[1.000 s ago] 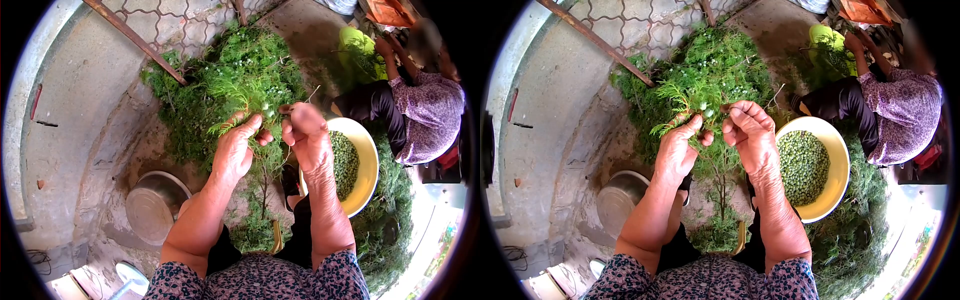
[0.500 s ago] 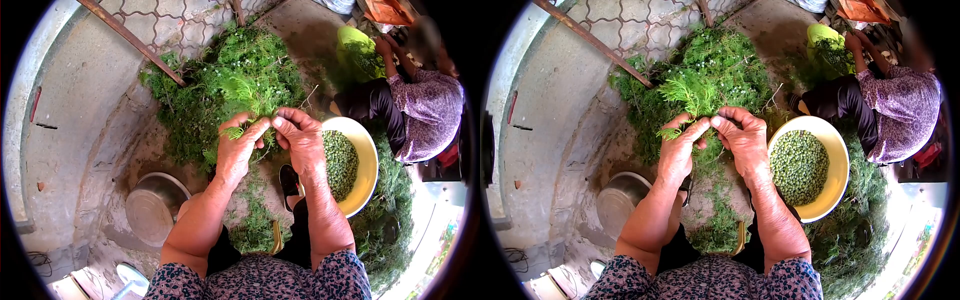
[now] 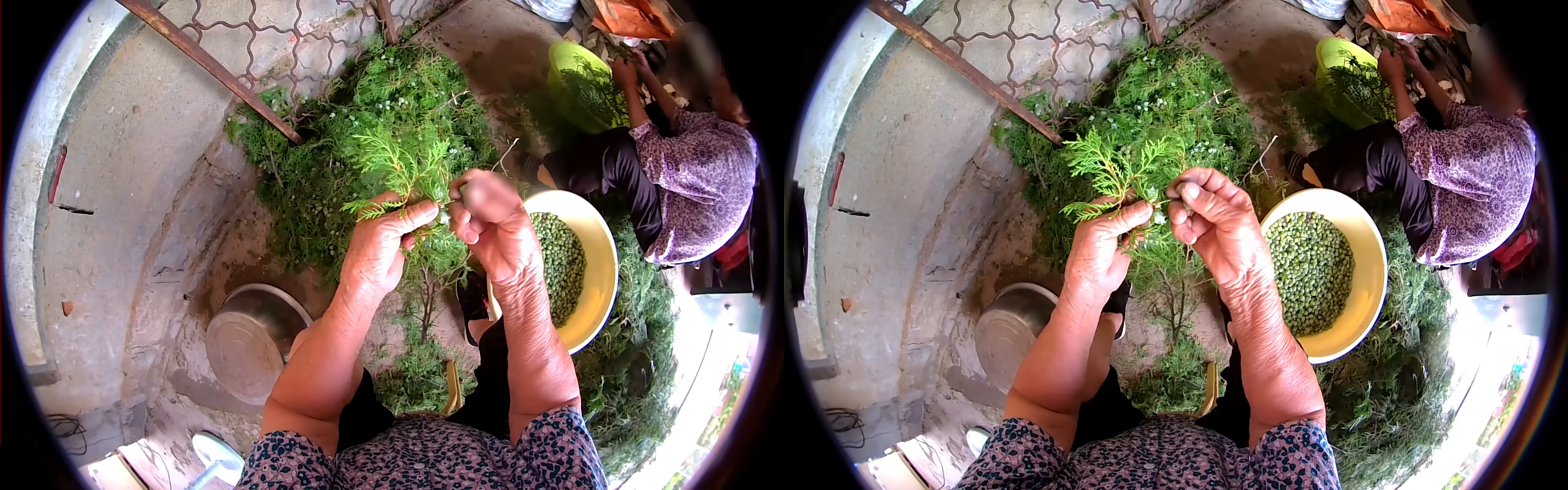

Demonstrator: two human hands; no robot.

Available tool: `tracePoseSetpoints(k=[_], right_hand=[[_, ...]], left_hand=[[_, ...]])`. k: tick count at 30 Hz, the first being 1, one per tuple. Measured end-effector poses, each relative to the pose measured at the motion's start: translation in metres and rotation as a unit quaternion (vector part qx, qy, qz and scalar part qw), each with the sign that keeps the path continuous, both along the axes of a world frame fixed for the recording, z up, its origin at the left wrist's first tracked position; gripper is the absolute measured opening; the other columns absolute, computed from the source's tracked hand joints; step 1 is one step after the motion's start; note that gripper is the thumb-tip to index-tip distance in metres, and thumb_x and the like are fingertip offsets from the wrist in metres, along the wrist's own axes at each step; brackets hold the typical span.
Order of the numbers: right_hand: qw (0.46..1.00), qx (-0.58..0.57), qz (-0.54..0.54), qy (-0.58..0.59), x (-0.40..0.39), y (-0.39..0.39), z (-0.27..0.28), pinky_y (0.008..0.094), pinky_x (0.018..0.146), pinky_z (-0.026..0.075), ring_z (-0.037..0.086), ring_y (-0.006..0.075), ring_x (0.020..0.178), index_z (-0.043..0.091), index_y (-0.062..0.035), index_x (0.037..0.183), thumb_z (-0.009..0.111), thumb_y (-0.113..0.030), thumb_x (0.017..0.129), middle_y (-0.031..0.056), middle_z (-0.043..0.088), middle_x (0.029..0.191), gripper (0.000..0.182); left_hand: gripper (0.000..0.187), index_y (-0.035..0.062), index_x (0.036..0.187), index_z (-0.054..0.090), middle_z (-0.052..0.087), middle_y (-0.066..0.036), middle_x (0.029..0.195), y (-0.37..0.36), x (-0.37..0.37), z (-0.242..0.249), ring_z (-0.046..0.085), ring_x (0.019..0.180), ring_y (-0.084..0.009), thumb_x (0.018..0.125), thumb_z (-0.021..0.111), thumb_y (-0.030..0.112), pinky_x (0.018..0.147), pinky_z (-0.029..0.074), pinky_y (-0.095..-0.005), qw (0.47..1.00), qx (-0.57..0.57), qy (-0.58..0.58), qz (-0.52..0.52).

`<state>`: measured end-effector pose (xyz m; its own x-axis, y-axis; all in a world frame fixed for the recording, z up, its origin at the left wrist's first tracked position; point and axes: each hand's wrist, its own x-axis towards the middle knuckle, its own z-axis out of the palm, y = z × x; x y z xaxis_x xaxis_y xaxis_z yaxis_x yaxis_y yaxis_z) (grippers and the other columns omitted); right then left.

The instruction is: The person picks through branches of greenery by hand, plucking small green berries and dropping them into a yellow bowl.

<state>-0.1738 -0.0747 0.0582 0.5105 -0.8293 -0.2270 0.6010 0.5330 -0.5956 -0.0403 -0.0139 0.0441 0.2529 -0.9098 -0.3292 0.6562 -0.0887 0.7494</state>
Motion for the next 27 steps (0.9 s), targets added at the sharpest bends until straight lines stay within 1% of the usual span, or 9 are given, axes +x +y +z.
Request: tracePoseSetpoints(k=[1,3,4,6,14,19,24,26,27], right_hand=[[1.000,0.008,0.005,-0.020,-0.001,-0.001,0.005,0.0231,0.046,0.038,0.051,0.0121,0.054,0.059,-0.0007,0.091,0.058,-0.004,0.083,0.0084,0.060,0.077,0.009],[1.000,-0.015,0.020,0.005,-0.005,-0.005,-0.001,0.0221,0.046,0.038,0.051,0.0113,0.055,0.060,-0.0011,0.091,0.059,-0.005,0.082,0.0072,0.060,0.077,0.010],[0.998,-0.037,0.037,0.029,-0.007,-0.006,-0.003,0.0211,0.046,0.038,0.051,0.0105,0.055,0.060,-0.0014,0.092,0.060,-0.006,0.082,0.0060,0.060,0.076,0.010],[0.990,-0.059,0.045,0.116,-0.004,0.000,0.001,0.0183,0.045,0.036,0.049,0.0059,0.054,0.063,-0.0017,0.095,0.065,-0.009,0.080,-0.0003,0.059,0.070,0.017],[0.960,-0.126,-0.061,0.244,0.007,0.015,0.003,0.0157,0.043,0.034,0.047,0.0041,0.052,0.064,-0.0014,0.089,0.068,-0.005,0.076,-0.0007,0.059,0.067,0.013],[0.988,-0.052,-0.098,0.102,-0.001,0.001,0.005,0.0219,0.048,0.039,0.052,0.0108,0.055,0.057,-0.0034,0.089,0.058,-0.007,0.084,0.0043,0.058,0.070,0.007],[0.995,-0.018,-0.053,0.080,-0.004,0.000,0.005,0.0211,0.046,0.037,0.052,0.0100,0.055,0.056,-0.0036,0.089,0.059,-0.007,0.083,0.0042,0.058,0.072,0.007],[0.993,-0.056,-0.007,0.100,-0.006,-0.001,0.000,0.0199,0.043,0.035,0.050,0.0085,0.053,0.058,-0.0038,0.088,0.062,-0.008,0.082,0.0030,0.058,0.072,0.009],[0.986,-0.070,-0.012,0.148,-0.003,0.001,0.001,0.0186,0.041,0.033,0.048,0.0067,0.051,0.060,-0.0033,0.089,0.064,-0.009,0.080,0.0012,0.057,0.070,0.011]], left_hand=[[0.014,0.0077,0.082,0.062,0.062,0.000,0.073,0.000,0.001,-0.001,0.051,0.061,-0.0054,0.073,0.071,0.013,0.051,0.030,-0.0200,1.000,0.000,0.000,-0.001],[0.015,0.0026,0.090,0.060,0.061,-0.003,0.081,0.000,0.006,-0.005,0.056,0.075,-0.0126,0.075,0.064,0.003,0.070,0.043,-0.0251,1.000,0.000,0.000,-0.023],[0.015,0.0026,0.090,0.060,0.061,-0.003,0.081,0.000,0.005,-0.005,0.056,0.075,-0.0126,0.075,0.064,0.003,0.070,0.043,-0.0251,1.000,0.000,0.000,-0.024],[0.013,0.0067,0.080,0.062,0.061,0.000,0.071,-0.001,0.005,-0.005,0.050,0.061,-0.0056,0.073,0.070,0.015,0.051,0.030,-0.0205,0.998,-0.003,-0.037,-0.058],[0.015,0.0063,0.080,0.062,0.058,0.001,0.069,0.000,-0.005,-0.005,0.045,0.058,-0.0051,0.073,0.070,0.017,0.051,0.031,-0.0207,0.997,-0.018,-0.078,-0.021],[0.016,0.0044,0.086,0.061,0.062,-0.002,0.078,0.000,-0.013,-0.002,0.053,0.068,-0.0095,0.078,0.069,0.016,0.058,0.039,-0.0232,0.998,-0.023,-0.034,0.054],[0.014,0.0037,0.087,0.061,0.062,-0.004,0.081,-0.002,-0.009,-0.007,0.055,0.072,-0.0113,0.077,0.068,0.011,0.063,0.041,-0.0247,0.997,-0.014,-0.013,0.076],[0.046,0.0049,0.115,0.039,0.058,-0.007,0.097,-0.002,-0.007,-0.009,0.055,0.089,-0.0142,0.078,0.067,0.006,0.078,0.043,-0.0298,0.998,0.024,0.014,0.056],[0.046,0.0049,0.115,0.039,0.058,-0.007,0.097,-0.002,-0.006,-0.010,0.055,0.089,-0.0142,0.078,0.067,0.006,0.078,0.043,-0.0298,0.998,0.024,0.014,0.055]])
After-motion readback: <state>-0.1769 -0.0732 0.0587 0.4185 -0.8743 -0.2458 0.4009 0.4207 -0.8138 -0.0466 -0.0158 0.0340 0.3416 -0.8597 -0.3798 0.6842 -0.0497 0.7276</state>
